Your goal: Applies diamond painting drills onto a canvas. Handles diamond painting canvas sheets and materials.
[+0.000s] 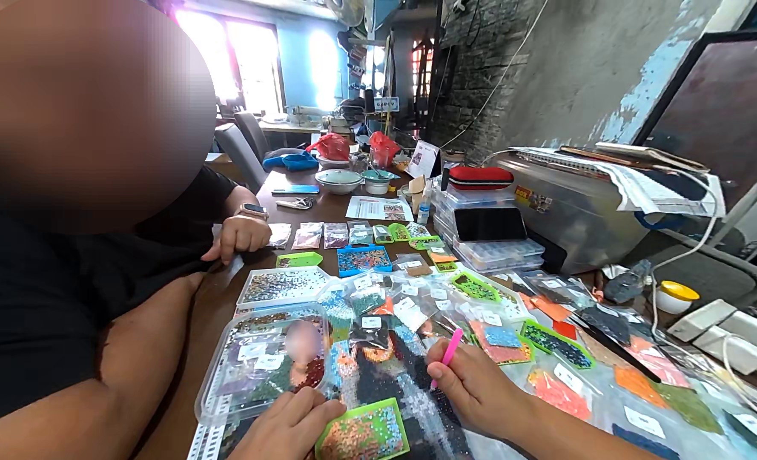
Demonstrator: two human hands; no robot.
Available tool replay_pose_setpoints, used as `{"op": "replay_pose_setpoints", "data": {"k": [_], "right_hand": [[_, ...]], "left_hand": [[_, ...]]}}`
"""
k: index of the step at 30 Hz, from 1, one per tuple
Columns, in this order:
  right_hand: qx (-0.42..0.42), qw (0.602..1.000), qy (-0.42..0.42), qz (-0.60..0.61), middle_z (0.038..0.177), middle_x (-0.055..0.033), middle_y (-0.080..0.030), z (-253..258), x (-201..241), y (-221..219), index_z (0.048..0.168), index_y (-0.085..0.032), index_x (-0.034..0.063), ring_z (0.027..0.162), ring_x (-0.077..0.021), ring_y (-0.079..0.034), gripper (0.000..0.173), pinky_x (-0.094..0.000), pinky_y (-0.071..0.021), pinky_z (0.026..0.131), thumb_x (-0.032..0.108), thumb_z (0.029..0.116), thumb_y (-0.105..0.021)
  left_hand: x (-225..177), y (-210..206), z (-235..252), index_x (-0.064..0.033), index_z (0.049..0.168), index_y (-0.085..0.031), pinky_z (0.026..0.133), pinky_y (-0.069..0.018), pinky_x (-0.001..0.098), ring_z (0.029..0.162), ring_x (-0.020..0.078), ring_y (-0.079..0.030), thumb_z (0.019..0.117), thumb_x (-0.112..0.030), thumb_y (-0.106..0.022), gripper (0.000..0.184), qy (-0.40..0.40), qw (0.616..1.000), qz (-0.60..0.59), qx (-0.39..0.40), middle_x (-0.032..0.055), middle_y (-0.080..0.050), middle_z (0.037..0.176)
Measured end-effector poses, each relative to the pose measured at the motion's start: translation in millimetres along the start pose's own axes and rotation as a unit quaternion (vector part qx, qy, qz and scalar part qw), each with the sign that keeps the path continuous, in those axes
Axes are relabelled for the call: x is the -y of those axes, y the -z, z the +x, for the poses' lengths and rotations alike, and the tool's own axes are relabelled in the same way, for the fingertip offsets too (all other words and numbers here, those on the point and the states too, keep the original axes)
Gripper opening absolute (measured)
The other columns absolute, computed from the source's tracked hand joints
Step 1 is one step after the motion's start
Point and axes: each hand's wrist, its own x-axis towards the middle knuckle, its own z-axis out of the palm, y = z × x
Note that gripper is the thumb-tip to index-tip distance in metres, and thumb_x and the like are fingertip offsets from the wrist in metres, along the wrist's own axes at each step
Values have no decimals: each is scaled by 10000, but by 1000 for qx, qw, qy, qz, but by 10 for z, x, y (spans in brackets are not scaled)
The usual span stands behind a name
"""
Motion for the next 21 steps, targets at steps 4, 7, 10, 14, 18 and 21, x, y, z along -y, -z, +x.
{"op": "replay_pose_setpoints", "data": {"k": [4, 7, 10, 14, 18, 21], "right_hand": [[-13, 998, -44, 31, 695, -52, -551, -24, -10, -37, 998, -571, 38, 610, -114, -565, 457, -272, -491, 579, 409, 1119, -334], [-33, 994, -78, 69, 708, -38, -572, -35, -37, -62, 1000, -571, 32, 621, -78, -579, 471, -252, -505, 597, 425, 1115, -337], [-47, 991, -90, 84, 727, -35, -588, -35, -32, -67, 1010, -574, 23, 643, -61, -591, 479, -237, -515, 616, 427, 1115, -339], [-58, 989, -100, 95, 723, -15, -574, -27, -32, -68, 1005, -572, 24, 632, -36, -570, 461, -213, -501, 612, 410, 1116, -345], [-47, 988, -107, 102, 734, -19, -572, -26, -39, -70, 1009, -571, 23, 646, -43, -576, 449, -223, -505, 622, 399, 1117, -350], [-40, 987, -109, 107, 737, -20, -579, -26, -39, -65, 1014, -577, 22, 650, -43, -579, 438, -227, -508, 628, 390, 1116, -363]], "left_hand": [[0, 1, -1, 27, 1300, -658, 916, -499, 604, 1065, 492, -620, 930, -315, -728, 508, 0, 1000, 0, -2, 303, -643, 1188], [-2, 0, 3, 25, 1297, -662, 916, -501, 600, 1062, 489, -622, 930, -317, -728, 506, 2, 1000, 2, 0, 303, -644, 1187], [-3, 4, 2, 27, 1300, -658, 918, -499, 601, 1065, 496, -619, 934, -317, -723, 507, 3, 1000, 4, 4, 308, -640, 1196], [-2, 5, 1, 24, 1296, -660, 911, -501, 596, 1056, 488, -623, 933, -315, -724, 501, 1, 1000, 5, 1, 305, -644, 1184], [-3, 3, 1, 24, 1300, -657, 908, -501, 599, 1058, 493, -619, 932, -322, -724, 509, 1, 1000, 5, 3, 305, -641, 1190], [-2, -2, 2, 20, 1305, -658, 921, -498, 603, 1075, 494, -616, 931, -320, -725, 509, 6, 1000, 4, 3, 303, -639, 1203]]}}
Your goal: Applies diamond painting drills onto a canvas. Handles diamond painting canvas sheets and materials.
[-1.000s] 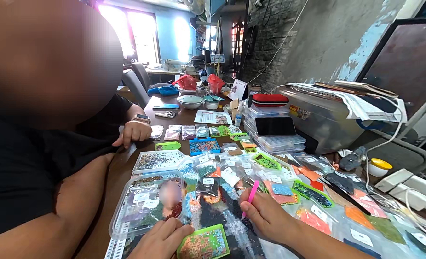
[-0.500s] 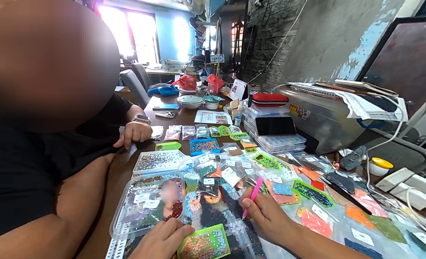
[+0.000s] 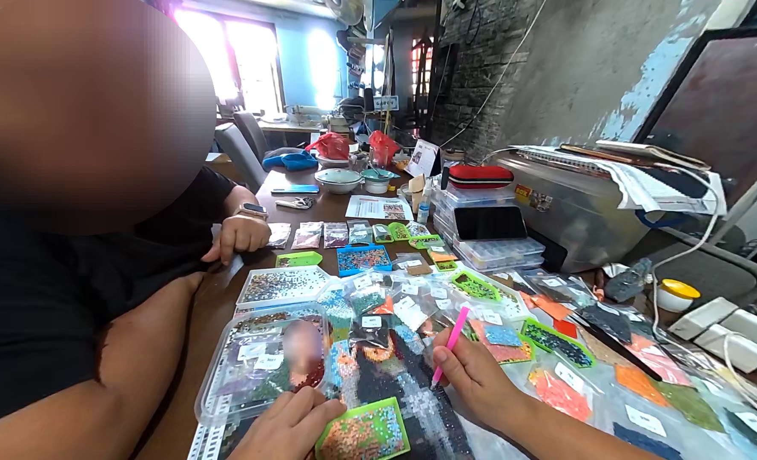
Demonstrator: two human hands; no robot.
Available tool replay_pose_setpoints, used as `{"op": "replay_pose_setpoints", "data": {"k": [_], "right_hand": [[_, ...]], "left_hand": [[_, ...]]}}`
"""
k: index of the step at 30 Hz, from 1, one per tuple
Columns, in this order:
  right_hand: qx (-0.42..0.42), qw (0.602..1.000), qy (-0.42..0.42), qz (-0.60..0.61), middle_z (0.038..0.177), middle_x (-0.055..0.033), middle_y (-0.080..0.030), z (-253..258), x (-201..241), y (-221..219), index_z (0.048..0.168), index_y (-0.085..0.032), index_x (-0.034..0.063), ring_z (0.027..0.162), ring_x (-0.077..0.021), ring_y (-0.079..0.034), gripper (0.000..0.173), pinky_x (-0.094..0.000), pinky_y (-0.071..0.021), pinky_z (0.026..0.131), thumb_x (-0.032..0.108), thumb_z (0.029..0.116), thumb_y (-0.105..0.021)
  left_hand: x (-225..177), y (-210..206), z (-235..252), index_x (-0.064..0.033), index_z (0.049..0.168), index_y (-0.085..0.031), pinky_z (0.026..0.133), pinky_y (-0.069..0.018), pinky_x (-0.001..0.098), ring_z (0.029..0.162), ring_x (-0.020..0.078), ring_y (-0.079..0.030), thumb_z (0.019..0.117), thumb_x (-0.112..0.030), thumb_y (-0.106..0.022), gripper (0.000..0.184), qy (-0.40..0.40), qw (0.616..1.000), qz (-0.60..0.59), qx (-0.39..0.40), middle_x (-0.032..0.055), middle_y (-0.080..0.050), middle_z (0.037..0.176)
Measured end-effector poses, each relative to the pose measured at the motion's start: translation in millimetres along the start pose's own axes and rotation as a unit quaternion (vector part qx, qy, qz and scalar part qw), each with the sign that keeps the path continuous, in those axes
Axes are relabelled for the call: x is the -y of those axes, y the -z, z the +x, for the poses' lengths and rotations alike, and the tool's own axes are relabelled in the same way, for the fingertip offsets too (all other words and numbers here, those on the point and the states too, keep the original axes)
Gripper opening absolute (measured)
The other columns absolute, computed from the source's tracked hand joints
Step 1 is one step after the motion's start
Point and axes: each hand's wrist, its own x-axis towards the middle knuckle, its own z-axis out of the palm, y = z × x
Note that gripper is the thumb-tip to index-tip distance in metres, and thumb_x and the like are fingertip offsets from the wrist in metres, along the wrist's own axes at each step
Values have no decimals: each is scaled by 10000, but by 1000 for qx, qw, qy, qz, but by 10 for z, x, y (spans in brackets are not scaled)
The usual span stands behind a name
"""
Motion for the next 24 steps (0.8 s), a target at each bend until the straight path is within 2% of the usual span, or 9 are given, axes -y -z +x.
{"op": "replay_pose_setpoints", "data": {"k": [12, 18, 24], "right_hand": [[2, 999, 35, -24, 674, -21, -538, 18, -2, -27, 985, -573, 40, 587, -60, -538, 420, -229, -469, 566, 397, 1110, -390], [-29, 999, -18, 20, 713, 8, -581, -7, -9, -24, 992, -599, 38, 622, -14, -566, 427, -207, -501, 599, 402, 1102, -405], [-45, 998, -12, 51, 727, 54, -567, -9, 6, -8, 977, -585, 65, 631, 39, -548, 408, -150, -483, 601, 412, 1100, -408]], "left_hand": [[7, 18, -7, 22, 1300, -660, 922, -499, 590, 1069, 482, -619, 936, -326, -719, 507, 2, 1000, 1, 1, 296, -642, 1193], [17, -44, -9, 20, 1269, -676, 922, -514, 590, 1060, 462, -639, 920, -295, -742, 475, -20, 999, -5, -31, 283, -663, 1165], [-2, -62, -6, 15, 1257, -685, 904, -524, 572, 1045, 451, -646, 912, -296, -751, 469, -25, 999, 6, -41, 271, -671, 1148]]}}
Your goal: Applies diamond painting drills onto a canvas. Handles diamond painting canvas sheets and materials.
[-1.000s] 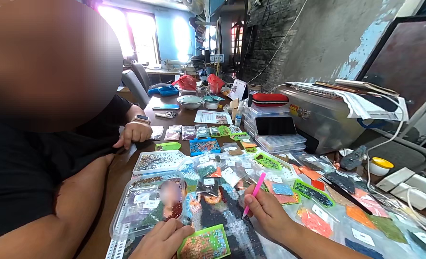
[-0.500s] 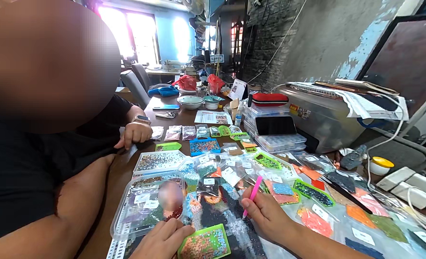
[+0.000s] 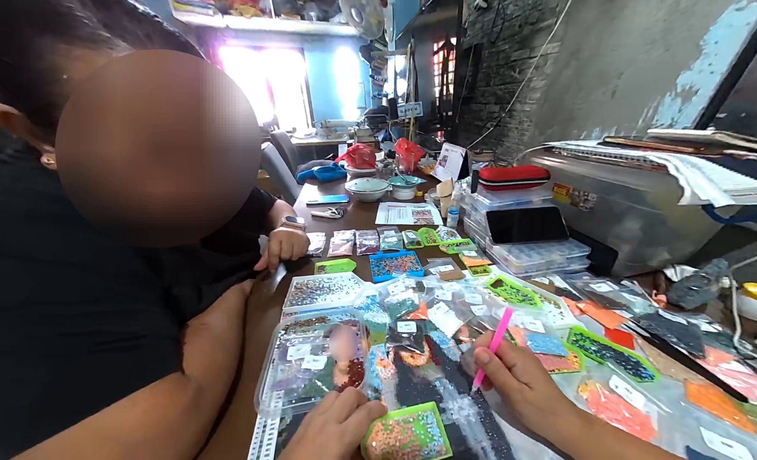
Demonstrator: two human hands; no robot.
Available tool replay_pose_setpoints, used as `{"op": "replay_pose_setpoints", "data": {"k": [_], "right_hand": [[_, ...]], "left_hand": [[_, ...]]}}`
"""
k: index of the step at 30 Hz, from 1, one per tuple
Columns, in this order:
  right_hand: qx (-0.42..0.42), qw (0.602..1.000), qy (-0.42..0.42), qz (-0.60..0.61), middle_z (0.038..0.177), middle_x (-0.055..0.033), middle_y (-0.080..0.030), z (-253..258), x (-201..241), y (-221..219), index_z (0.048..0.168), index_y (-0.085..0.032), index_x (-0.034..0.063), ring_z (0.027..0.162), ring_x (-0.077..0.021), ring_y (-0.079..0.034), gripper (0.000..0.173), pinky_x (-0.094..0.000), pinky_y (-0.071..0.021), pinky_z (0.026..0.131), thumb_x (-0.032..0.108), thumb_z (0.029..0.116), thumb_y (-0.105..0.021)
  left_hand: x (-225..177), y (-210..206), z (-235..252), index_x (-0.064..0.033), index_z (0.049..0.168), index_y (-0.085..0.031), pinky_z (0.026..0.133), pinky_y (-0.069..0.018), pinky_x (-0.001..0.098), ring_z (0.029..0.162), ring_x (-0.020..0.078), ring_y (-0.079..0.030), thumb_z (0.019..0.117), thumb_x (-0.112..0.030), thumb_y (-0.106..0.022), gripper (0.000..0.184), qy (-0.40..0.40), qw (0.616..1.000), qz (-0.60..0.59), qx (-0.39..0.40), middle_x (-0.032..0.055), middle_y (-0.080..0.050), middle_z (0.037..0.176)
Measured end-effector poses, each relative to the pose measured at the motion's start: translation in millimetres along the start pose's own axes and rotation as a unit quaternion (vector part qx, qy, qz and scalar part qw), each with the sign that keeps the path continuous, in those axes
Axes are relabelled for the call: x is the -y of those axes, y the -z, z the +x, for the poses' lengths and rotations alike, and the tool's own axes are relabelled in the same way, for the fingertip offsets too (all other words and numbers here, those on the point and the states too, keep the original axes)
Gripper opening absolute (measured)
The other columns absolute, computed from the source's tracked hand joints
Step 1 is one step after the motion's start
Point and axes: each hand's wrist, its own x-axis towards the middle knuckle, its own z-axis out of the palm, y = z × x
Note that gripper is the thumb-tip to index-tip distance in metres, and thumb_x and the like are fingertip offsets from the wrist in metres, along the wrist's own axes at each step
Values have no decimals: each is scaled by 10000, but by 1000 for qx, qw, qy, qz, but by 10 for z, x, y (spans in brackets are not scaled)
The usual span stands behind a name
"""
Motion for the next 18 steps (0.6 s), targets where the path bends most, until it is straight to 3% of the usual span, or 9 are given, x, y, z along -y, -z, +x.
{"op": "replay_pose_setpoints", "data": {"k": [9, 13, 18], "right_hand": [[5, 988, -59, 143, 793, 126, -602, 93, 355, -119, 975, -600, 137, 643, 70, -534, 228, -117, -452, 577, 293, 1083, -473], [73, 991, 33, 109, 761, 56, -576, 173, 399, -281, 966, -608, 57, 659, 54, -542, 351, -133, -474, 613, 346, 1097, -458], [63, 989, 111, 69, 743, -17, -577, 169, 323, -432, 967, -598, 24, 658, 7, -558, 374, -150, -478, 618, 337, 1104, -445]], "left_hand": [[10, -9, 3, 9, 1260, -683, 888, -524, 579, 1036, 450, -643, 916, -288, -742, 458, -2, 1000, -6, -6, 264, -668, 1140], [31, -19, -5, -3, 1257, -684, 888, -530, 565, 1035, 436, -648, 918, -319, -738, 466, -10, 1000, 5, -13, 249, -674, 1138], [12, -19, -1, -11, 1267, -680, 882, -529, 563, 1033, 426, -644, 921, -327, -734, 471, -2, 1000, 0, -10, 238, -670, 1144]]}}
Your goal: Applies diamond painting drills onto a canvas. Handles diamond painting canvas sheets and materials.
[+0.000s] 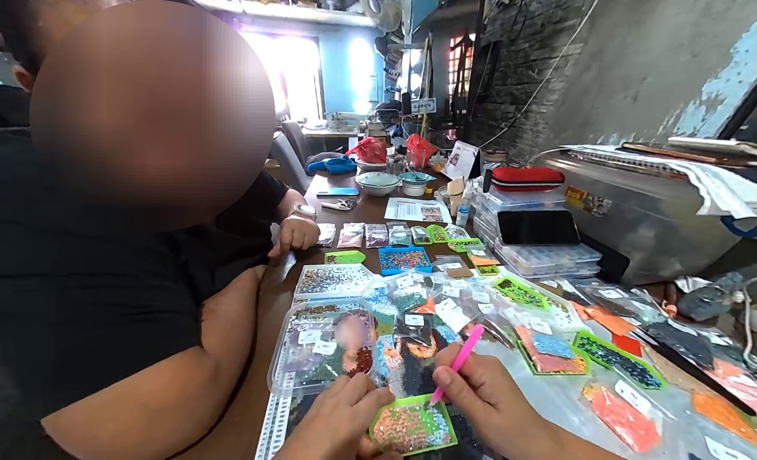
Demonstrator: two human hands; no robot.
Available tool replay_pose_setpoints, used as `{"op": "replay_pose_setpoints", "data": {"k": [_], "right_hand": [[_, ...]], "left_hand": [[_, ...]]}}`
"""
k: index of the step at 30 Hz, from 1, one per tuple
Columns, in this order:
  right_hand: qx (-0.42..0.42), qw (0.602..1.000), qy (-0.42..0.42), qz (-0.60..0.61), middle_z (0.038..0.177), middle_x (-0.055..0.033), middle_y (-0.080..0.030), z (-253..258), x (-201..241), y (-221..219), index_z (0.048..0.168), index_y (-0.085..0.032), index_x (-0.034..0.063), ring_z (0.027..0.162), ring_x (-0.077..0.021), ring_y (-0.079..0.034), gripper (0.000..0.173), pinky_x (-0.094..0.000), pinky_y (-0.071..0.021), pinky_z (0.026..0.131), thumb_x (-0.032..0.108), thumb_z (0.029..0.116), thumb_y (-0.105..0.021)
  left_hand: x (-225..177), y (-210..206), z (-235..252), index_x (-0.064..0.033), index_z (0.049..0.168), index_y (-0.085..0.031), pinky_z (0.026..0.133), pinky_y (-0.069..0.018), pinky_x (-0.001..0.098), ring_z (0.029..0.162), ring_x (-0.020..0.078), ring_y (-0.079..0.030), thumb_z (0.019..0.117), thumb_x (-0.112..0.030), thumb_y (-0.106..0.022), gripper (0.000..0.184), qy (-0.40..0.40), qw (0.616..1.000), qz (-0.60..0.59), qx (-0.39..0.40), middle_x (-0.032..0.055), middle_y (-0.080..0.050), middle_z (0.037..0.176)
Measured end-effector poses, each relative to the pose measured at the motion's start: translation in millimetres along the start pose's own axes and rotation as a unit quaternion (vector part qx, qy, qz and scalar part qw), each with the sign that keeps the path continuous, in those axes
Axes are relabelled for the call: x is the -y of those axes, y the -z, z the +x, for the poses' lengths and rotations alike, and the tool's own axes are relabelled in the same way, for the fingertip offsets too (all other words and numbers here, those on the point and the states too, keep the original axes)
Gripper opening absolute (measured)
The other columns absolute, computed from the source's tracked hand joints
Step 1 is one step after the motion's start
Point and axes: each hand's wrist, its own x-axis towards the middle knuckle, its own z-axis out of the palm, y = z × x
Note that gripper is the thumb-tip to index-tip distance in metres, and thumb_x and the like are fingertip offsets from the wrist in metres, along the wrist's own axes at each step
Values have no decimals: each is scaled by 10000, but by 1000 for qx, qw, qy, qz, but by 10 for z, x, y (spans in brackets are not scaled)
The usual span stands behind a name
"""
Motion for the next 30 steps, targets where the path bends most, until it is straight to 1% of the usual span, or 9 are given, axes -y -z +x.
{"op": "replay_pose_setpoints", "data": {"k": [5, 11, 14, 16, 30], "right_hand": [[-2, 999, 13, -33, 756, -29, -599, -6, -81, 18, 983, -613, 35, 671, -10, -577, 376, -163, -493, 631, 348, 1104, -442], [3, 1000, 11, -29, 754, -32, -600, 2, -135, 2, 977, -611, 24, 673, -8, -577, 362, -158, -491, 632, 330, 1100, -461], [11, 999, 14, -29, 746, -40, -588, 11, -138, -12, 963, -601, 27, 661, -19, -569, 372, -165, -485, 622, 339, 1101, -453], [10, 999, 14, -37, 749, -49, -600, 14, -146, -18, 972, -611, 21, 659, -30, -579, 379, -176, -495, 621, 339, 1102, -450], [10, 999, -50, -15, 724, 1, -594, 29, -108, -15, 977, -615, 26, 644, 23, -567, 352, -145, -483, 615, 323, 1096, -468]], "left_hand": [[-7, 13, 8, -3, 1270, -679, 883, -529, 566, 1034, 430, -645, 926, -327, -729, 475, 2, 1000, -5, 3, 246, -670, 1147], [2, 9, 7, 4, 1264, -682, 894, -528, 568, 1040, 439, -644, 925, -310, -730, 465, 0, 1000, -4, 3, 252, -670, 1147], [10, 11, 12, 13, 1255, -684, 885, -527, 578, 1034, 447, -645, 922, -297, -734, 458, -1, 1000, -11, 2, 261, -670, 1142], [11, 14, 14, 21, 1256, -683, 884, -525, 589, 1037, 460, -643, 919, -287, -739, 460, -1, 1000, -14, -1, 269, -670, 1141], [14, -8, 11, -10, 1264, -683, 872, -533, 556, 1025, 429, -646, 926, -346, -723, 478, -1, 1000, 10, 4, 242, -670, 1141]]}}
